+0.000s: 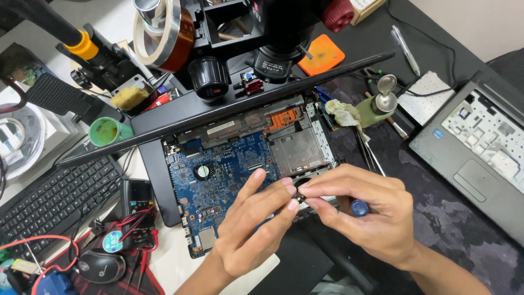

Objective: The person wipes the laptop motherboard with a cloth, applies paste near the heatsink area, and works on the board with a screwdriver. They then lift the opened laptop chassis, seat the motherboard into it, and connect small components and cables on the board.

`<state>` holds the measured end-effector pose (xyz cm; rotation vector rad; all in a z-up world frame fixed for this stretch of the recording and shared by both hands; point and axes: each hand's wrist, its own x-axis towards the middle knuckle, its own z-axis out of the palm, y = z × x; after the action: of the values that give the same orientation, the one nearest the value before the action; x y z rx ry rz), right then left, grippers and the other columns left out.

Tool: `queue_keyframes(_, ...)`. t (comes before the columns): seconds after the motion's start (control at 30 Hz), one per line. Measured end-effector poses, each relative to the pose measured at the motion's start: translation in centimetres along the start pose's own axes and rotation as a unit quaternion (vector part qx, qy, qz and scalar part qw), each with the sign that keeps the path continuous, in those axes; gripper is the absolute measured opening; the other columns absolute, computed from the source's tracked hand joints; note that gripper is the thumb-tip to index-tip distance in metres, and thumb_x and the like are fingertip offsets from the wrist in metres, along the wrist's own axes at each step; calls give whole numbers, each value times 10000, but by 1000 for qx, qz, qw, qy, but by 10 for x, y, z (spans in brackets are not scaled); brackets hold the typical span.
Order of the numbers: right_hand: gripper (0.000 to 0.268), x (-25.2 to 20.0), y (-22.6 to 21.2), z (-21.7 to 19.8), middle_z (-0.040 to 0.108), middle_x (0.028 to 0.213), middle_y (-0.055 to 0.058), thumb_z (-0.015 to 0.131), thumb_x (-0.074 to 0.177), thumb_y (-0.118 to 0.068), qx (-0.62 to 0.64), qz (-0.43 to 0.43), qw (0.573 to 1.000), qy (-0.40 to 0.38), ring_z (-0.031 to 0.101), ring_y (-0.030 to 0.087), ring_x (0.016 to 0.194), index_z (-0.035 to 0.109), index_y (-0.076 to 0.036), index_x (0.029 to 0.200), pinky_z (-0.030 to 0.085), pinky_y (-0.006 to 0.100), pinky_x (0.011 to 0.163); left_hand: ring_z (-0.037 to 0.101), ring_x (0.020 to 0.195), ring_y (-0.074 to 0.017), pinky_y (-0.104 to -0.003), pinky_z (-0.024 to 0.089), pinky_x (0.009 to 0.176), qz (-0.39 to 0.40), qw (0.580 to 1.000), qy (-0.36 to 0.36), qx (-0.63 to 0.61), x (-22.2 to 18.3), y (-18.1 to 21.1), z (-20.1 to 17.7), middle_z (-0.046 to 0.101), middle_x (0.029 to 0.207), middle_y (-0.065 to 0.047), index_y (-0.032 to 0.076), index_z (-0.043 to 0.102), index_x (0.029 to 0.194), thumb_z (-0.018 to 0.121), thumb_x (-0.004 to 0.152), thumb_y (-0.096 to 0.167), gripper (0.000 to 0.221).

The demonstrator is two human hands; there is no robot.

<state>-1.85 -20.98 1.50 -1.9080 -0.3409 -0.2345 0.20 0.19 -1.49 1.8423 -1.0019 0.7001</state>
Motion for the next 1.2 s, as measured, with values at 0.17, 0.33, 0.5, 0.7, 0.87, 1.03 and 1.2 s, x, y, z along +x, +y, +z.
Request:
queue_keyframes(0.17, 156, 0, 0, 0, 797, 989, 49, 789, 853, -26, -10, -8, 1000, -5, 669, 19, 693, 780, -48, 1007, 454, 150, 535, 754, 1122, -338, -514, 442, 1177, 19, 1000, 3, -1, 0, -2, -1, 709, 1153, -205, -52, 707, 1098, 807, 892, -71, 229)
queue_keyframes(0.33, 189, 3, -1, 2, 776, 1059, 70, 772, 893, -3, -20, -59, 998, 1, 762, 100, 911, 752, -27, 1080, 600, 224, 755, 749, 1119, -354, -528, 455, 1165, 38, 999, -17, 23, 1, -7, -2, 705, 1149, -226, -83, 713, 1090, 783, 899, -70, 204)
queue_keyframes(0.5, 214, 13, 0, -2, 782, 1000, 73, 800, 827, -22, -38, -19, 999, -17, 756, 100, 828, 764, -22, 1038, 584, 212, 669, 739, 1116, -358, -517, 476, 1142, 74, 993, -54, 70, 6, -13, -3, 699, 1149, -242, -98, 715, 1077, 775, 879, -23, 220)
queue_keyframes(0.7, 173, 24, 13, 3, 791, 934, 47, 812, 815, -42, -88, 26, 996, -13, 691, 97, 685, 789, -45, 987, 456, 218, 514, 714, 1086, -331, -527, 498, 1160, 25, 995, -77, 50, 7, -25, 7, 681, 1112, -198, -90, 699, 1077, 758, 874, -28, 221)
queue_keyframes(0.87, 185, 35, 19, 7, 750, 943, 69, 771, 834, -71, -135, -56, 989, -25, 729, 125, 812, 729, -12, 1004, 544, 225, 677, 694, 1032, -285, -509, 455, 1172, -46, 997, -65, 2, 2, -39, 21, 655, 1050, -142, -51, 669, 1039, 739, 908, -27, 151)
queue_keyframes(1.03, 271, 39, 48, 8, 715, 848, 102, 760, 788, -149, -158, 23, 986, -42, 677, 128, 725, 717, 17, 997, 521, 278, 648, 686, 988, -285, -469, 401, 1211, -61, 993, -99, -7, -5, -53, 33, 635, 996, -121, -24, 613, 988, 715, 917, -26, 124)
queue_keyframes(1.2, 173, 47, 97, -2, 697, 723, 116, 764, 826, -147, -131, 225, 955, -141, 615, 155, 678, 751, -13, 934, 509, 307, 637, 674, 971, -323, -447, 387, 1223, -67, 989, -128, 1, -10, -61, 49, 607, 937, -130, -24, 588, 955, 695, 916, -35, 114)
